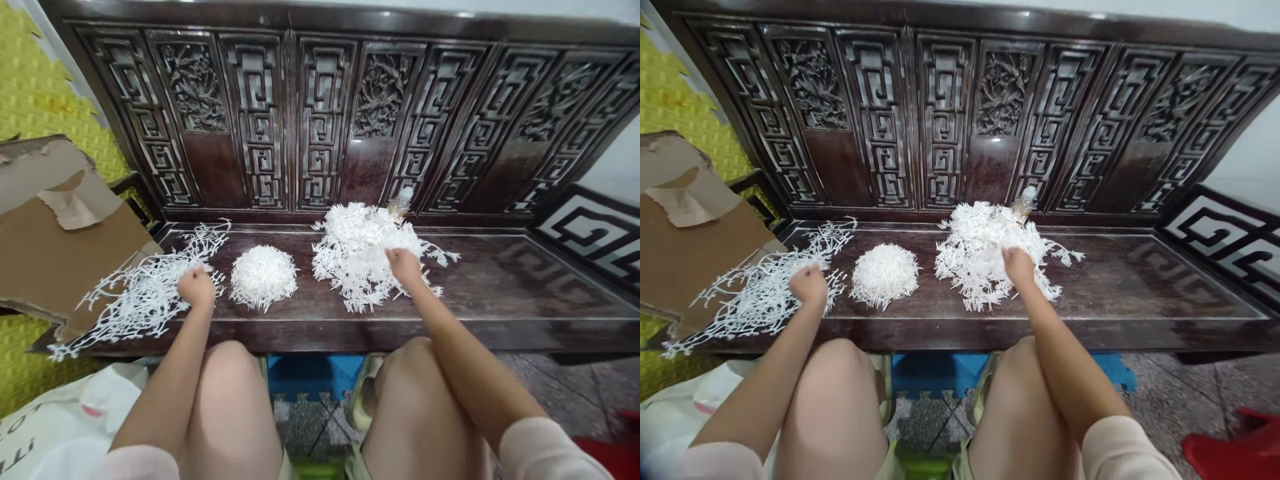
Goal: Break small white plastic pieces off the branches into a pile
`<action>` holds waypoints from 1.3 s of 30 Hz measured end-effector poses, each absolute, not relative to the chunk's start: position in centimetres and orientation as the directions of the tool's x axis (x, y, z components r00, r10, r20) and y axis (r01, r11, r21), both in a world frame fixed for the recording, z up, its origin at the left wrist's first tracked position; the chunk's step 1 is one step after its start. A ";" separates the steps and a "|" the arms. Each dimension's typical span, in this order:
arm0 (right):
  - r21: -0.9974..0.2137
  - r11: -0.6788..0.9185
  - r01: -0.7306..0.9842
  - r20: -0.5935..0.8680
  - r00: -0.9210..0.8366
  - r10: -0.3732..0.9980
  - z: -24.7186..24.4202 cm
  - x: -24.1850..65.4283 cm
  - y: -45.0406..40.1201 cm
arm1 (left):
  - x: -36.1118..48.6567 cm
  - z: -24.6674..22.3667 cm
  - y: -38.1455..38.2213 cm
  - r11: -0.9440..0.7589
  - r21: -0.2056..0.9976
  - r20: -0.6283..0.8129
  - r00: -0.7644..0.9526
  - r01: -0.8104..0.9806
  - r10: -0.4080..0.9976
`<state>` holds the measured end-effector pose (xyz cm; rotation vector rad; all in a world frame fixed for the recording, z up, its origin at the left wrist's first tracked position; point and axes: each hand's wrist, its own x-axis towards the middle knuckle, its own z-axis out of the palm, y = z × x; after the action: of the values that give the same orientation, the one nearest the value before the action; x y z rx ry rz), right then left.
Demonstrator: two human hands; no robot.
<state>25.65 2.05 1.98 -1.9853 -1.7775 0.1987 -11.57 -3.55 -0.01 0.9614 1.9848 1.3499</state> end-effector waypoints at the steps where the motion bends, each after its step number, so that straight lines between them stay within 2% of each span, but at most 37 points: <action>1: -0.428 -0.017 0.903 0.176 0.102 0.979 1.7 26.0 2.3 | -12.5 -1.0 -3.6 0.221 0.952 -0.041 -0.627 0.212 0.778; 4: -0.424 0.042 0.905 0.193 0.045 0.980 0.6 23.8 2.8 | -12.7 -3.4 -2.7 0.104 0.995 -0.090 -0.594 -0.010 0.800; 7: -0.365 0.101 0.926 0.147 -0.050 0.988 -0.3 19.7 2.8 | -10.8 -3.4 -1.5 0.042 0.973 -0.139 -0.429 -0.228 0.893; 9: -0.283 0.162 0.945 0.089 -0.142 0.986 -0.8 17.8 2.4 | -9.4 -1.9 -1.1 0.072 0.951 -0.165 -0.298 -0.302 0.940; 12: -0.185 0.230 0.955 -0.019 -0.237 0.971 -1.3 16.6 1.6 | -7.7 0.9 -0.8 0.142 0.927 -0.212 -0.169 -0.348 0.963; 15: -0.164 0.241 0.957 -0.094 -0.258 0.961 -1.6 16.6 1.3 | -6.6 2.5 -0.1 0.202 0.917 -0.248 -0.095 -0.344 0.964; 18: -0.170 0.244 0.955 -0.104 -0.263 0.959 -1.8 17.0 1.5 | -6.0 2.5 1.1 0.264 0.921 -0.306 -0.113 -0.288 0.945; 21: -0.173 0.233 0.957 -0.097 -0.252 0.963 -1.7 17.3 1.9 | -5.1 1.4 1.9 0.353 0.881 -0.421 -0.179 -0.314 0.889; 25: -0.172 0.172 0.970 -0.086 -0.188 0.978 -1.4 17.6 2.2 | -1.5 0.5 1.6 0.438 0.820 -0.502 -0.099 -0.368 0.859; 28: -0.174 0.110 0.979 -0.120 -0.132 0.984 -1.3 18.0 2.1 | 1.4 1.3 0.7 0.425 0.846 -0.429 0.064 -0.321 0.901; 31: -0.191 0.089 0.977 -0.212 -0.130 0.969 -1.6 18.6 2.1 | 2.6 2.3 -0.6 0.270 0.957 -0.242 0.226 -0.104 0.944; 34: -0.235 0.097 0.967 -0.256 -0.158 0.954 -2.1 19.0 2.2 | 2.2 2.5 -1.7 0.116 0.987 -0.143 0.272 0.113 0.952; 39: -0.234 0.093 0.968 -0.256 -0.153 0.955 -2.5 19.0 2.6 | 1.9 3.1 -2.8 0.011 0.972 -0.096 0.350 0.236 0.932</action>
<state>19.00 2.61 -2.46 -2.0683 -2.3495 0.5570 1.88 -2.75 3.10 1.4853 1.1151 0.7741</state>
